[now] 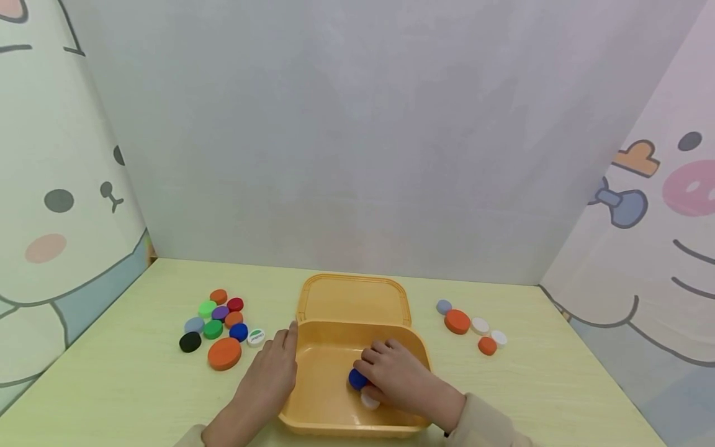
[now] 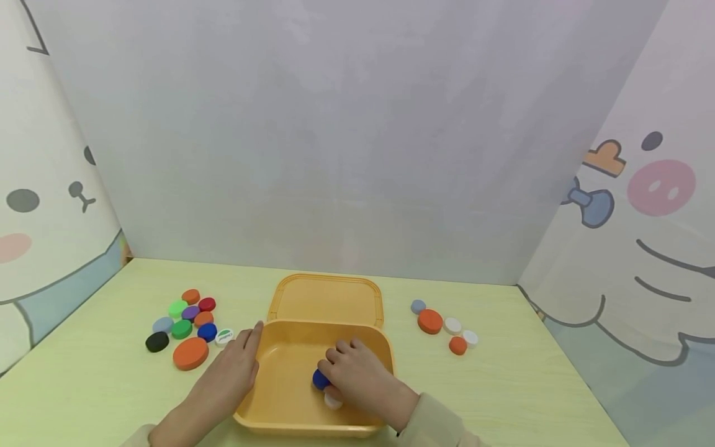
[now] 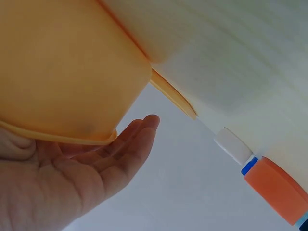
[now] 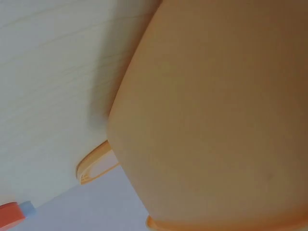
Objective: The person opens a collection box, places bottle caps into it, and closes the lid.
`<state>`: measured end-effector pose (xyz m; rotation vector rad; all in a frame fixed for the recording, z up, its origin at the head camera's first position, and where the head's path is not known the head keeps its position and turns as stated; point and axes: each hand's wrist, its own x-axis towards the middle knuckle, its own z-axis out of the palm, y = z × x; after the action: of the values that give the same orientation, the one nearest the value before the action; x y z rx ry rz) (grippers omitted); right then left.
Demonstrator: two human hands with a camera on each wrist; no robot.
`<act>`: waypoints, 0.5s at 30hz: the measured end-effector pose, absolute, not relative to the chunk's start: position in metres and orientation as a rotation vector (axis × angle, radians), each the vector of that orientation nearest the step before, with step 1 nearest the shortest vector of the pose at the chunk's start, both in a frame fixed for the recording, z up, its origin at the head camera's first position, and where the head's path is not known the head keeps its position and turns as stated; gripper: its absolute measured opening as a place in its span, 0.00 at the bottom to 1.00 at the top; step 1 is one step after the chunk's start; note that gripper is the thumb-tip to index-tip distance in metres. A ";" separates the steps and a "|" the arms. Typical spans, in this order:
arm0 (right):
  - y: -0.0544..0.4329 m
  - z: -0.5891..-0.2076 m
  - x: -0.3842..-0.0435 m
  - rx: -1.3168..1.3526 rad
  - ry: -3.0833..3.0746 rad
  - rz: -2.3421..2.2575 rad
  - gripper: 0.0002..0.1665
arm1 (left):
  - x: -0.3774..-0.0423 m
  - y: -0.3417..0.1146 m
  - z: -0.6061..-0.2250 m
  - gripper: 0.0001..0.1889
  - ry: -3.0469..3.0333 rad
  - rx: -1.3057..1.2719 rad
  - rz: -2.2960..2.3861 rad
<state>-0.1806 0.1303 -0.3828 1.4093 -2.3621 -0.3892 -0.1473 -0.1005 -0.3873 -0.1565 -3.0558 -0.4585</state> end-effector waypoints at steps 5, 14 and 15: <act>0.128 -0.386 -0.182 1.407 -2.342 -0.370 0.15 | -0.147 -0.100 -0.387 0.32 -3.052 -0.160 -0.464; 0.127 -0.388 -0.181 1.417 -2.378 -0.344 0.16 | -0.147 -0.100 -0.387 0.32 -3.042 -0.169 -0.455; 0.127 -0.388 -0.181 1.417 -2.382 -0.344 0.16 | -0.147 -0.100 -0.387 0.32 -3.041 -0.170 -0.454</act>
<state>-0.1813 0.1271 -0.3877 1.4167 -2.3817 -0.3442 -0.1469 -0.1002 -0.3868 -0.1701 -3.0410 -0.4535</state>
